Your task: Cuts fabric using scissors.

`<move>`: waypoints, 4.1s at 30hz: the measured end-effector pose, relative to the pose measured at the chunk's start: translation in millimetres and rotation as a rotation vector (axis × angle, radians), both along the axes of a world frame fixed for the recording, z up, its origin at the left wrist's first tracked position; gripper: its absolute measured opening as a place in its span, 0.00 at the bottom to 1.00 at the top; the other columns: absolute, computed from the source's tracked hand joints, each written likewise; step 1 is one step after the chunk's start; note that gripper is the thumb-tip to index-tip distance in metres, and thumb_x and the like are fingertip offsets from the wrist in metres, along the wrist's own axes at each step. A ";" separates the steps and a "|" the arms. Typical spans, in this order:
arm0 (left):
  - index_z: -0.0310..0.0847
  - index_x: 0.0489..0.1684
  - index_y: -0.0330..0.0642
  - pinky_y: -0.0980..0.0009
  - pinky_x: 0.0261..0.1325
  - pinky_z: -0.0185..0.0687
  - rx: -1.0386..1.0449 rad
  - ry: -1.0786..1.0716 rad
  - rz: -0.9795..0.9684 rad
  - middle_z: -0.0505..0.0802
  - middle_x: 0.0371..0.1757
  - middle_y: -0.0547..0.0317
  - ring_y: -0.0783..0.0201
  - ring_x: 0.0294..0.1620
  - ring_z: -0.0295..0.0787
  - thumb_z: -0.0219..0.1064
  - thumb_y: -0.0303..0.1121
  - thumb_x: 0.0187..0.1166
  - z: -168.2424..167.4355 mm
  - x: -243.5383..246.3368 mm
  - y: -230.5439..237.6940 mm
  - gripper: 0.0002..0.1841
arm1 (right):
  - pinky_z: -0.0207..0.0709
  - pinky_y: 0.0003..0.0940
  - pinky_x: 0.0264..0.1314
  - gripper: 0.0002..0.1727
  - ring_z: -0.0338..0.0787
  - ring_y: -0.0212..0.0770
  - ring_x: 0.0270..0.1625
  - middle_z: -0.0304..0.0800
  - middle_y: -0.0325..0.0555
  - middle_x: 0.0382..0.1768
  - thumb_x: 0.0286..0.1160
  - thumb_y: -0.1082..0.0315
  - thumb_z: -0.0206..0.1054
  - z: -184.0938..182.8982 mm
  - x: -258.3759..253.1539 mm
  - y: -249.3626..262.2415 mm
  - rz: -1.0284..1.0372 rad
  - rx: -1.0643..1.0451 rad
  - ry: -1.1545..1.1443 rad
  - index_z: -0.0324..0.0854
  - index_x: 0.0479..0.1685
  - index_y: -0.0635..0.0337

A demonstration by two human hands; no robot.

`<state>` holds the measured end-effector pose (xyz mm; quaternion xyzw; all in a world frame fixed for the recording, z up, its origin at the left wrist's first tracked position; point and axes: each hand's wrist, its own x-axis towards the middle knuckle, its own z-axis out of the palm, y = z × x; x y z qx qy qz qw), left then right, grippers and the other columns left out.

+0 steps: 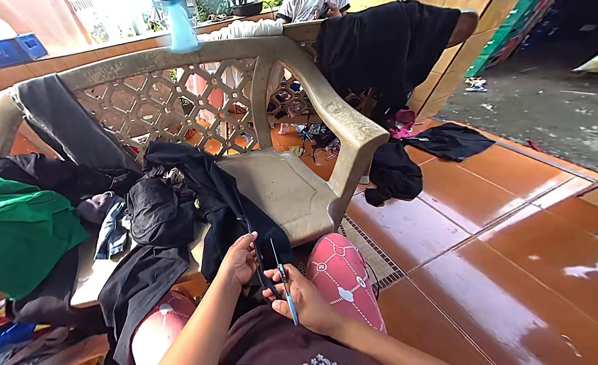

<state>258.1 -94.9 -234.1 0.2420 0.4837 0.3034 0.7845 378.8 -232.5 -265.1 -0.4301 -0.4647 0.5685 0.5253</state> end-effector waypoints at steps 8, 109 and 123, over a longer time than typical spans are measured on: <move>0.72 0.36 0.43 0.77 0.26 0.80 -0.074 0.082 0.000 0.83 0.25 0.61 0.70 0.19 0.79 0.58 0.38 0.90 5.4 4.0 2.4 0.12 | 0.85 0.24 0.61 0.33 0.90 0.29 0.58 0.79 0.51 0.69 0.62 0.77 0.72 8.6 -1.6 -11.0 0.031 0.088 -0.071 0.62 0.68 0.73; 0.15 0.93 0.50 0.68 0.59 0.87 0.472 -0.280 -0.106 0.78 0.76 0.46 0.64 0.54 0.91 0.67 0.10 0.64 -13.1 -60.1 -19.7 0.63 | 0.63 0.09 0.18 0.20 0.71 0.17 0.15 0.79 0.28 0.23 0.88 0.47 0.52 15.1 4.1 37.5 0.390 -0.343 0.187 0.76 0.39 0.52; 0.15 0.94 0.52 0.66 0.62 0.87 0.507 -0.333 -0.092 0.79 0.76 0.46 0.63 0.53 0.91 0.67 0.10 0.64 -15.1 -52.0 -20.8 0.63 | 0.58 0.10 0.15 0.16 0.66 0.17 0.13 0.76 0.27 0.18 0.93 0.60 0.48 22.4 -10.1 39.6 0.263 -0.330 0.165 0.76 0.37 0.53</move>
